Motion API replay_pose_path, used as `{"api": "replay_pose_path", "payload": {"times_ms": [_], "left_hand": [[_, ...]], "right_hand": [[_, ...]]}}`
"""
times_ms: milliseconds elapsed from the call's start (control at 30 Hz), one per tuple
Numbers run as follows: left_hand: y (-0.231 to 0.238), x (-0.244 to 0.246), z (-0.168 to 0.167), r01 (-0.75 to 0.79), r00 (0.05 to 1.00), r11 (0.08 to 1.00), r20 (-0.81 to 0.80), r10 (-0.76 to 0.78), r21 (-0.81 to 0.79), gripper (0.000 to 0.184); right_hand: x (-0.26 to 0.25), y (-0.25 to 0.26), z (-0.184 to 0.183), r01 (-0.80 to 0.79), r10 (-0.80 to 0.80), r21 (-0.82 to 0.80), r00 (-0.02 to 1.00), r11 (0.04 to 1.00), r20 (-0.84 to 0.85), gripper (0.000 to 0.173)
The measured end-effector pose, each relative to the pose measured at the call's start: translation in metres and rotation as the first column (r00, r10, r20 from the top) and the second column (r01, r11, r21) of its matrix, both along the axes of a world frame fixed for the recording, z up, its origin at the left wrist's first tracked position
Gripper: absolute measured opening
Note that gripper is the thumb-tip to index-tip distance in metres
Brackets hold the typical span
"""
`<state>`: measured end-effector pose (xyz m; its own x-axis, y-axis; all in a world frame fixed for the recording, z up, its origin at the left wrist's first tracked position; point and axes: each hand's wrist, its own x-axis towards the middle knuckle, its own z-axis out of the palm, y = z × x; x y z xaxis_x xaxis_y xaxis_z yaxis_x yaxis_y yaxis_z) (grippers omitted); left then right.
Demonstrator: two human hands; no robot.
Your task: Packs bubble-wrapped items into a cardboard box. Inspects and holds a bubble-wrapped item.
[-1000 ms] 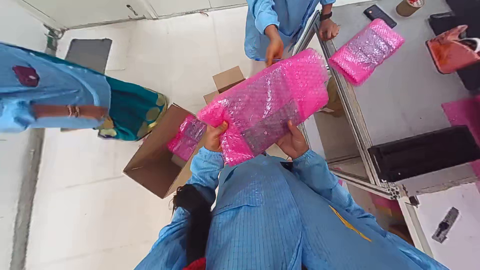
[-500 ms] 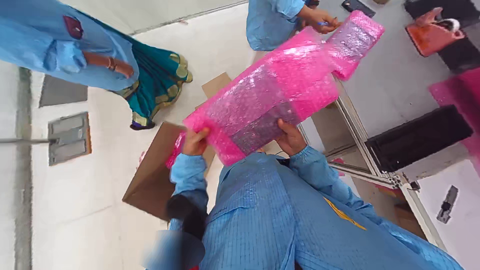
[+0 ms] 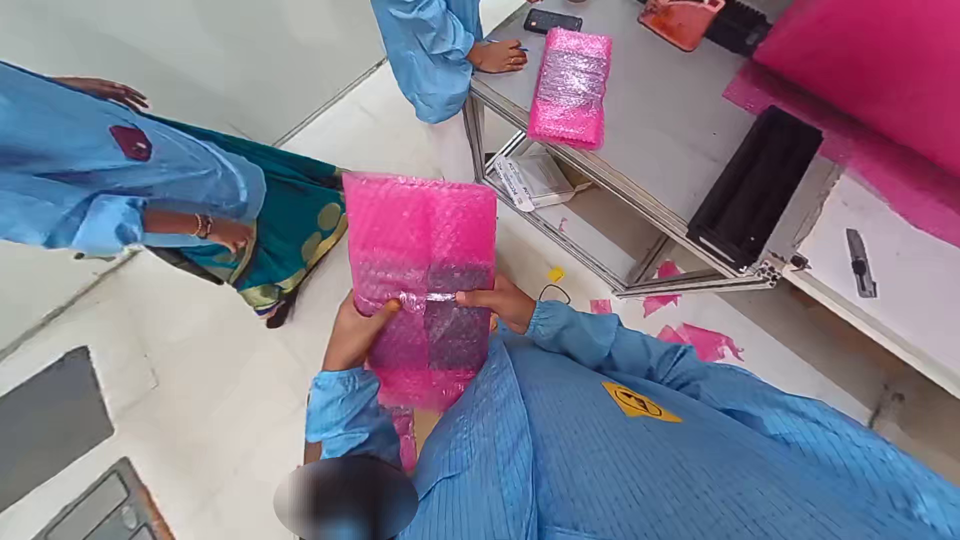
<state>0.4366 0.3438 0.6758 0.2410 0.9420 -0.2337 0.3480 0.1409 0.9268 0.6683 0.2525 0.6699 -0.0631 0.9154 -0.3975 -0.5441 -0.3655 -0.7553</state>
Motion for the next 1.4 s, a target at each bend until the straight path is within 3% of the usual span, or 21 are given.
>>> {"api": "replay_pose_path", "payload": {"times_ms": [100, 267, 467, 533, 633, 700, 800, 900, 1033, 1133, 1400], "left_hand": [[0.002, 0.014, -0.01, -0.08, 0.995, 0.995, 0.047, 0.082, -0.054, 0.058], [0.009, 0.025, -0.024, -0.198, 0.966, 0.979, 0.162, 0.203, -0.042, 0.043], [0.018, 0.065, -0.041, -0.338, 0.92, 0.939, 0.189, 0.344, -0.066, 0.029], [0.023, 0.086, -0.038, -0.379, 0.905, 0.924, 0.183, 0.383, -0.058, 0.027], [0.031, 0.115, -0.033, -0.412, 0.898, 0.91, 0.152, 0.413, -0.044, 0.031], [0.037, 0.134, -0.029, -0.416, 0.902, 0.908, 0.11, 0.418, -0.046, 0.035], [0.044, 0.16, -0.023, -0.419, 0.904, 0.906, 0.065, 0.422, -0.054, 0.037], [0.046, 0.184, -0.019, -0.441, 0.896, 0.896, 0.03, 0.443, -0.055, 0.035], [0.045, 0.214, -0.011, -0.486, 0.874, 0.873, -0.052, 0.484, -0.039, 0.034], [0.044, 0.225, -0.009, -0.512, 0.858, 0.859, -0.073, 0.508, -0.031, 0.033], [0.051, 0.243, 0.0, -0.503, 0.862, 0.864, -0.083, 0.5, -0.014, 0.033]], "right_hand": [[0.013, 0.01, 0.0, -0.066, 0.065, 0.017, 0.998, 0.998, 0.024, 0.038], [0.051, 0.037, -0.006, -0.203, 0.188, 0.127, 0.975, 0.971, 0.117, 0.053], [0.172, 0.087, -0.041, 0.115, -0.072, -0.1, 0.93, 0.988, 0.36, 0.042], [0.228, 0.101, -0.061, 0.256, -0.167, -0.133, 0.867, 0.958, 0.47, 0.044], [0.316, 0.113, -0.103, 0.4, -0.231, -0.093, 0.687, 0.912, 0.689, 0.05], [0.368, 0.118, -0.126, 0.417, -0.179, -0.099, 0.576, 0.904, 0.798, 0.057], [0.417, 0.127, -0.14, 0.395, -0.005, -0.229, 0.509, 0.89, 0.861, 0.064], [0.437, 0.14, -0.136, 0.305, 0.185, -0.374, 0.502, 0.876, 0.845, 0.065], [0.438, 0.161, -0.135, 0.204, 0.282, -0.443, 0.53, 0.873, 0.8, 0.065], [0.436, 0.172, -0.14, 0.167, 0.309, -0.455, 0.53, 0.875, 0.789, 0.068], [0.446, 0.177, -0.149, 0.101, 0.324, -0.438, 0.53, 0.894, 0.784, 0.056]]}}
